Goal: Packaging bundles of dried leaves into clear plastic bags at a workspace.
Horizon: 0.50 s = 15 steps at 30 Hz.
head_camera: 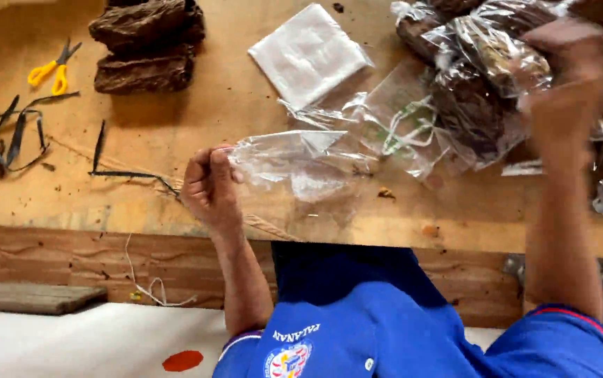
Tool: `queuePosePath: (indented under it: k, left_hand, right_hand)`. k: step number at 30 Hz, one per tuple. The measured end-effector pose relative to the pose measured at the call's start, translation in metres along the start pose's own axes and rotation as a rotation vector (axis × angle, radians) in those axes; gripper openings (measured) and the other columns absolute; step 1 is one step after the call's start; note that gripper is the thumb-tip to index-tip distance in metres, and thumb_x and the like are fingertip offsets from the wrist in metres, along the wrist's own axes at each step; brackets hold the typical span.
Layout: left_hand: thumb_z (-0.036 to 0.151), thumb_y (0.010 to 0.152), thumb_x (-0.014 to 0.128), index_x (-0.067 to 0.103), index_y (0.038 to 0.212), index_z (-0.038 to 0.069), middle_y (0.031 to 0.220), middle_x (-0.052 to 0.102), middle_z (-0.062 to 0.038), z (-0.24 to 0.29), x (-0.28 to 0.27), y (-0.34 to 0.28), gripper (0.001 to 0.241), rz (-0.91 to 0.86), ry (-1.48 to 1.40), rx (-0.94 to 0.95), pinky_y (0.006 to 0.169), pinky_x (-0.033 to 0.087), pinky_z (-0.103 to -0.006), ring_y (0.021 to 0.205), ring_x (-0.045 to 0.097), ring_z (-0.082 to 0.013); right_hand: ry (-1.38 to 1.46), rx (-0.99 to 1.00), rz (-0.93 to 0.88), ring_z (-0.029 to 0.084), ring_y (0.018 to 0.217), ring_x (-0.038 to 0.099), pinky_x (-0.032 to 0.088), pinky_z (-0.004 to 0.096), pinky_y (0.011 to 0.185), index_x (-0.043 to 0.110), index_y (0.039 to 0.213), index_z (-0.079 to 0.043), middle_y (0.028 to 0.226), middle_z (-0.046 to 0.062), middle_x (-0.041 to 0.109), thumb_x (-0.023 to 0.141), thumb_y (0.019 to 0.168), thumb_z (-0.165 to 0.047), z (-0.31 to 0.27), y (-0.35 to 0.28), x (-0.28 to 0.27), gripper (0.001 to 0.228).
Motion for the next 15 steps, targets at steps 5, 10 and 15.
queuePosePath:
  k: [5, 10, 15]
  left_hand:
    - [0.007, 0.104, 0.063, 0.071, 0.101, -0.01, 0.068, 0.06, -0.011, 0.011, -0.004, 0.0, 0.02, -0.026, 0.04, 0.1, 0.051, 0.052, -0.0234, 0.049, 0.06, -0.0122]
    - [0.001, 0.104, 0.066, 0.069, 0.103, -0.008, 0.07, 0.06, -0.009, 0.016, -0.03, -0.011, 0.01, 0.07, 0.15, 0.087, 0.054, 0.049, -0.0213, 0.054, 0.055, -0.0062]
    - [0.006, 0.11, 0.06, 0.067, 0.109, -0.009, 0.076, 0.062, -0.013, 0.005, -0.034, -0.023, 0.016, 0.065, 0.069, 0.06, 0.055, 0.051, -0.0218, 0.052, 0.056, -0.0112]
  right_hand:
    - [0.005, -0.026, -0.354, 0.052, 0.137, 0.05, 0.032, 0.06, 0.112, 0.07, 0.132, -0.017, 0.141, 0.021, 0.063, 0.08, 0.09, -0.041, -0.105, -0.004, 0.139, 0.049]
    - [0.055, -0.019, 0.073, 0.033, 0.123, 0.066, 0.05, 0.044, 0.103, 0.072, 0.13, -0.014, 0.132, 0.009, 0.068, 0.08, 0.1, -0.027, -0.056, -0.02, 0.14, 0.033]
    - [-0.24, -0.113, 0.523, 0.038, 0.105, 0.063, 0.048, 0.047, 0.096, 0.077, 0.12, -0.006, 0.115, 0.014, 0.066, 0.093, 0.1, -0.021, -0.008, -0.033, 0.043, 0.03]
Point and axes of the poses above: each hand's wrist, its own y-axis towards the middle knuckle, its own x-axis out of the palm, z = x × y, the point moved 4 cm from there along y, towards the middle knuckle
